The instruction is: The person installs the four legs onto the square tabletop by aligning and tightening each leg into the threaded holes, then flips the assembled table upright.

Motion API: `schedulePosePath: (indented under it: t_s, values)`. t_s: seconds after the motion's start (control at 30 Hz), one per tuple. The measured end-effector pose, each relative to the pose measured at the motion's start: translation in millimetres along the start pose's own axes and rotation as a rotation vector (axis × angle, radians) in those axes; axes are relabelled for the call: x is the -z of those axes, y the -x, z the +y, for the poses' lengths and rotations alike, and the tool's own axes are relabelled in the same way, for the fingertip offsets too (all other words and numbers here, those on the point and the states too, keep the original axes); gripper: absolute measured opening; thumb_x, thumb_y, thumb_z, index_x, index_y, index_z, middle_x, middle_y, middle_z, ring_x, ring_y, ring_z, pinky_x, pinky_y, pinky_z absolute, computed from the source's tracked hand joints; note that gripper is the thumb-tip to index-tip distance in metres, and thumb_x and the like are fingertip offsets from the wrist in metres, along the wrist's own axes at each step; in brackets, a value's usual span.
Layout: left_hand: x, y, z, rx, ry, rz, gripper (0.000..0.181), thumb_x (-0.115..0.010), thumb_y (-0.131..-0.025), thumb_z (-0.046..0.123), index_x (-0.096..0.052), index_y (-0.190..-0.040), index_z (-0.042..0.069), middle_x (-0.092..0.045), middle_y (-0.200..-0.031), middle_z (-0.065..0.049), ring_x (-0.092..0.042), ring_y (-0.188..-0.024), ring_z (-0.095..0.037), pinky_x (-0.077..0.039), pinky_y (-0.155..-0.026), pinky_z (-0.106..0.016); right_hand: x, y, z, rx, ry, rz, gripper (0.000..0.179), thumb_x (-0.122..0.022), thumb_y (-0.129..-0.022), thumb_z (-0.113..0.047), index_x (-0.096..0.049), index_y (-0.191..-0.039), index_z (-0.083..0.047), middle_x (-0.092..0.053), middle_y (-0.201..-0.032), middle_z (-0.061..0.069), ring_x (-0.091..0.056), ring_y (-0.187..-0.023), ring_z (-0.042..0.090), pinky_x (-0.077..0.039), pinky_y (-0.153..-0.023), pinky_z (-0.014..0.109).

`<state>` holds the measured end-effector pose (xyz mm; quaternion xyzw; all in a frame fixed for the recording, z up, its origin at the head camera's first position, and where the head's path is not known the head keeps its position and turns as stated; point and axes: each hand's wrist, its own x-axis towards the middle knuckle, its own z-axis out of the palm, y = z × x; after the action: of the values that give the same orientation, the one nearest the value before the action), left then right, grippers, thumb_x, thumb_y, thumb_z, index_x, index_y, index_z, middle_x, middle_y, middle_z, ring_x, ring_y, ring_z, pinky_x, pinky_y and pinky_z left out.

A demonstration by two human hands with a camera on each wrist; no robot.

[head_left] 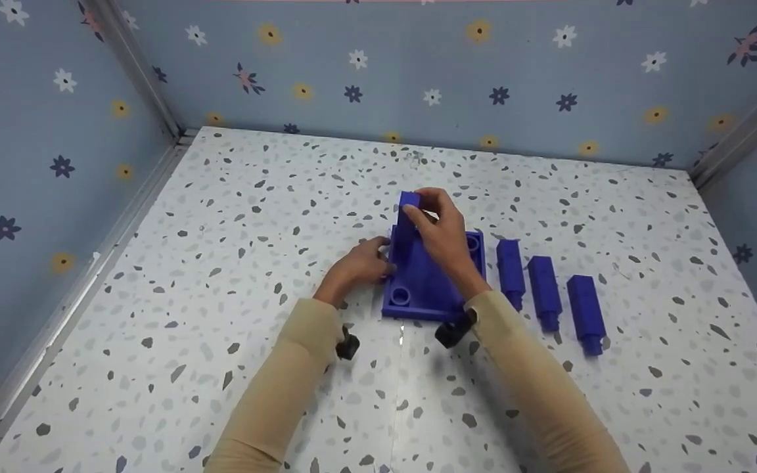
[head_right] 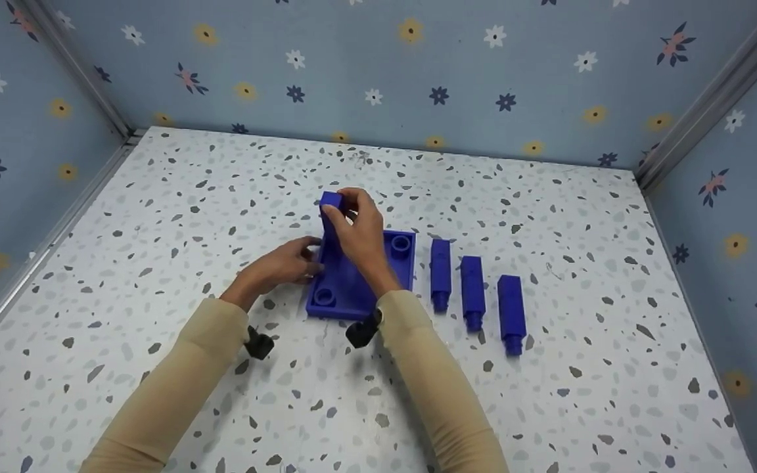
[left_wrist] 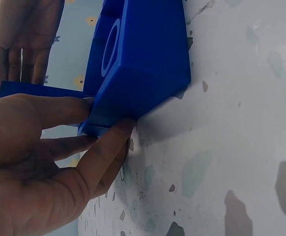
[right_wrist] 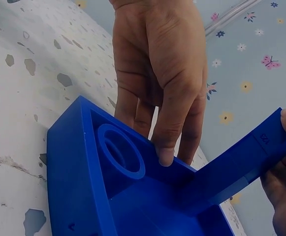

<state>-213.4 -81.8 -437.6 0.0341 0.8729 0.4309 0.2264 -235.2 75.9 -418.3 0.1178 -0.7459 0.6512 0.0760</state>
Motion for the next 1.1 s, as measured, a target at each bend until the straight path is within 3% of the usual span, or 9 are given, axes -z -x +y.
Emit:
schedulePosePath:
  t_s: [0.17, 0.47, 0.63, 0.77, 1.0, 1.1]
  values:
    - [0.0, 1.0, 1.0, -0.004, -0.008, 0.004, 0.06, -0.059, -0.088, 0.013, -0.038, -0.144, 0.005, -0.06, -0.109, -0.013, -0.057, -0.093, -0.021, -0.046, -0.091, -0.035, -0.3, 6.3, -16.5, 0.008, -0.011, 0.0, 0.038, -0.063, -0.091, -0.009, -0.052, -0.122, 0.01, -0.059, -0.115, 0.022, -0.057, -0.112, 0.031, -0.047, -0.095, 0.046]
    - [0.7, 1.3, 1.4, 0.008, 0.028, -0.012, 0.061, -0.059, -0.089, 0.012, -0.036, -0.145, 0.005, -0.061, -0.113, -0.015, -0.061, -0.092, -0.022, -0.049, -0.088, -0.035, 1.9, -1.7, 6.3, -0.014, -0.009, -0.015, 0.041, -0.066, -0.09, -0.021, -0.054, -0.123, -0.001, -0.06, -0.116, 0.01, -0.057, -0.111, 0.019, -0.049, -0.092, 0.034]
    - [0.4, 0.7, 0.8, 0.012, 0.029, -0.014, 0.062, -0.059, -0.087, 0.012, -0.037, -0.145, 0.005, -0.06, -0.12, -0.017, -0.062, -0.099, -0.024, -0.049, -0.09, -0.035, 4.4, -2.8, 11.3, 0.002, -0.012, -0.037, 0.04, -0.066, -0.09, -0.022, -0.054, -0.124, -0.005, -0.06, -0.117, 0.01, -0.057, -0.112, 0.02, -0.048, -0.095, 0.034]
    - [0.1, -0.3, 0.5, 0.017, 0.027, -0.02, 0.063, -0.06, -0.086, 0.012, -0.037, -0.145, 0.006, -0.058, -0.125, -0.018, -0.061, -0.104, -0.026, -0.049, -0.092, -0.036, 7.5, -0.8, 12.2, -0.004, -0.017, -0.047, 0.037, -0.064, -0.091, -0.02, -0.054, -0.125, -0.008, -0.059, -0.119, 0.009, -0.057, -0.113, 0.019, -0.049, -0.094, 0.037]
    - [2.3, -1.9, 0.5, 0.011, -0.006, -0.014, 0.063, -0.06, -0.086, 0.012, -0.039, -0.144, 0.006, -0.056, -0.129, -0.019, -0.059, -0.108, -0.027, -0.049, -0.094, -0.037, 17.3, 4.1, -2.0, -0.018, -0.021, -0.029, 0.038, -0.061, -0.093, -0.013, -0.052, -0.126, 0.003, -0.055, -0.126, 0.02, -0.054, -0.119, 0.027, -0.044, -0.101, 0.04]
    - [2.9, -0.7, 0.9, 0.015, 0.0, -0.016, 0.063, -0.06, -0.085, 0.012, -0.039, -0.144, 0.006, -0.054, -0.132, -0.02, -0.058, -0.112, -0.029, -0.047, -0.096, -0.038, 22.5, 4.9, -1.8, -0.024, 0.009, -0.013, 0.036, -0.061, -0.093, -0.015, -0.054, -0.125, 0.0, -0.056, -0.125, 0.018, -0.055, -0.117, 0.025, -0.043, -0.101, 0.041]
